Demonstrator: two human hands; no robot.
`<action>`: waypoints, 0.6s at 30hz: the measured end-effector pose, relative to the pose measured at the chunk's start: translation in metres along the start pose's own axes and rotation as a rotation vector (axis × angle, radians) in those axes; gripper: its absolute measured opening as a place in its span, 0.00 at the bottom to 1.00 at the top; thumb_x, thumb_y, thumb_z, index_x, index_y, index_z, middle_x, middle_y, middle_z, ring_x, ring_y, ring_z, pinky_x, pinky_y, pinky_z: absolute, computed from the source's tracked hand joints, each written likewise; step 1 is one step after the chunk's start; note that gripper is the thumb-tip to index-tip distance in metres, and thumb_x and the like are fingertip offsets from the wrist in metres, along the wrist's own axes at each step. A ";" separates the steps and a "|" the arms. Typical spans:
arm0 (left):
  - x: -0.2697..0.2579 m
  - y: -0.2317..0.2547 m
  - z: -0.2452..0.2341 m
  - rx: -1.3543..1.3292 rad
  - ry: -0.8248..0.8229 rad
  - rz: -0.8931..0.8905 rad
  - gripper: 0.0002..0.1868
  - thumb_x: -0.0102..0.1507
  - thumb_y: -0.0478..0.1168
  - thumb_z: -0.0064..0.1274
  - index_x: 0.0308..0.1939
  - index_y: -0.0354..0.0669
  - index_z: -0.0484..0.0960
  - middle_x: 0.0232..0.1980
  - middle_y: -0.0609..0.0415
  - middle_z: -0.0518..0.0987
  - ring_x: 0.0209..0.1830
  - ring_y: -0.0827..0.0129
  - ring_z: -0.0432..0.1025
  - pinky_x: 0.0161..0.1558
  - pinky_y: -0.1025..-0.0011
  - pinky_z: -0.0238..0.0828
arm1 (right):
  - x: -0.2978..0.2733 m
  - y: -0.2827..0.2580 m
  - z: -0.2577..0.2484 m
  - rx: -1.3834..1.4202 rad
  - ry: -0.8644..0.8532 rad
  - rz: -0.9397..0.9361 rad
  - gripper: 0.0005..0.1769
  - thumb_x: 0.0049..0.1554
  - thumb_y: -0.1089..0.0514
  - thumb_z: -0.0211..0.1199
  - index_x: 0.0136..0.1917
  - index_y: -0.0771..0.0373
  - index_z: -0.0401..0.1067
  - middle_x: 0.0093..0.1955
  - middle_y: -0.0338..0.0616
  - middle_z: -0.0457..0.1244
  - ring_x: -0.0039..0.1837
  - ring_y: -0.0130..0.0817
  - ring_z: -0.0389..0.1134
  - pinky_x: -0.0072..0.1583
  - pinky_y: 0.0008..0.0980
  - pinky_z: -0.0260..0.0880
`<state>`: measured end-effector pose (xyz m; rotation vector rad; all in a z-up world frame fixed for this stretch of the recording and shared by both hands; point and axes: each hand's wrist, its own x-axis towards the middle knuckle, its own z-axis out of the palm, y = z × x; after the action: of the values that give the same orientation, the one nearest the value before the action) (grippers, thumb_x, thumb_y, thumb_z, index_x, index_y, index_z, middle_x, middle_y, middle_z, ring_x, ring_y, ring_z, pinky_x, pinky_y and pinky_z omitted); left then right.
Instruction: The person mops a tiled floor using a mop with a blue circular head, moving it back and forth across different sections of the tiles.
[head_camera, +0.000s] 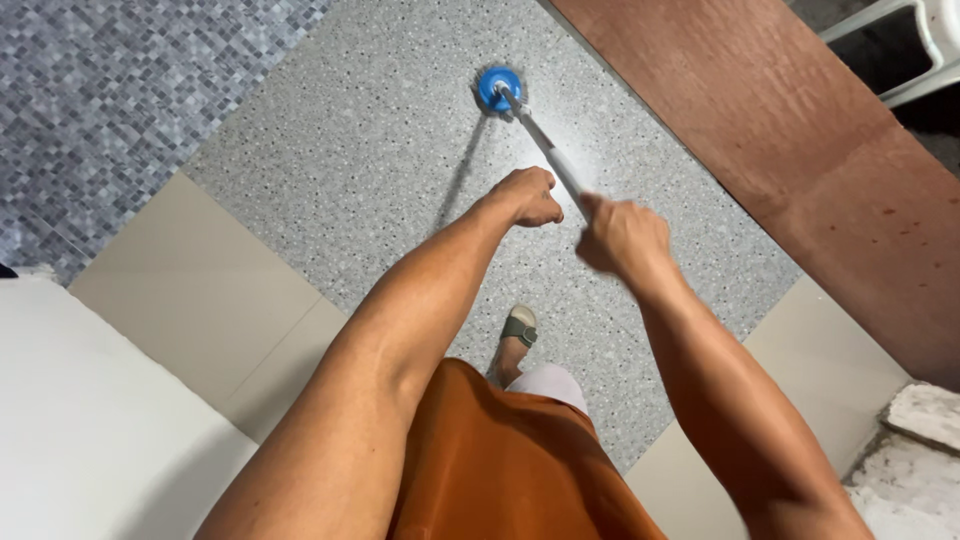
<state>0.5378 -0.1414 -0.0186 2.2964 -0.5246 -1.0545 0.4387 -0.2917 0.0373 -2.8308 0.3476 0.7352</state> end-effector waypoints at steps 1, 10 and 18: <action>0.001 -0.006 -0.007 0.011 -0.020 0.006 0.35 0.52 0.47 0.66 0.63 0.40 0.78 0.57 0.42 0.82 0.59 0.55 0.76 0.62 0.63 0.72 | -0.022 -0.010 -0.003 -0.191 0.055 -0.083 0.24 0.60 0.59 0.49 0.68 0.59 0.68 0.35 0.49 0.62 0.26 0.29 0.58 0.25 0.32 0.60; 0.014 -0.075 -0.038 -0.011 -0.018 -0.018 0.33 0.53 0.46 0.65 0.60 0.36 0.79 0.55 0.42 0.82 0.57 0.56 0.77 0.60 0.61 0.72 | -0.037 -0.082 -0.022 -0.262 -0.129 -0.039 0.26 0.64 0.63 0.39 0.73 0.68 0.62 0.27 0.42 0.61 0.21 0.27 0.56 0.21 0.31 0.58; 0.003 -0.088 -0.059 -0.030 -0.007 0.008 0.37 0.53 0.47 0.67 0.64 0.35 0.76 0.54 0.43 0.83 0.59 0.58 0.77 0.60 0.65 0.72 | 0.110 -0.078 0.011 -0.411 -0.024 -0.014 0.22 0.63 0.59 0.44 0.69 0.62 0.65 0.34 0.45 0.66 0.30 0.33 0.68 0.28 0.33 0.69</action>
<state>0.5965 -0.0567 -0.0435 2.2640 -0.5166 -1.0603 0.5486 -0.2340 -0.0172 -3.1958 0.1887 0.9310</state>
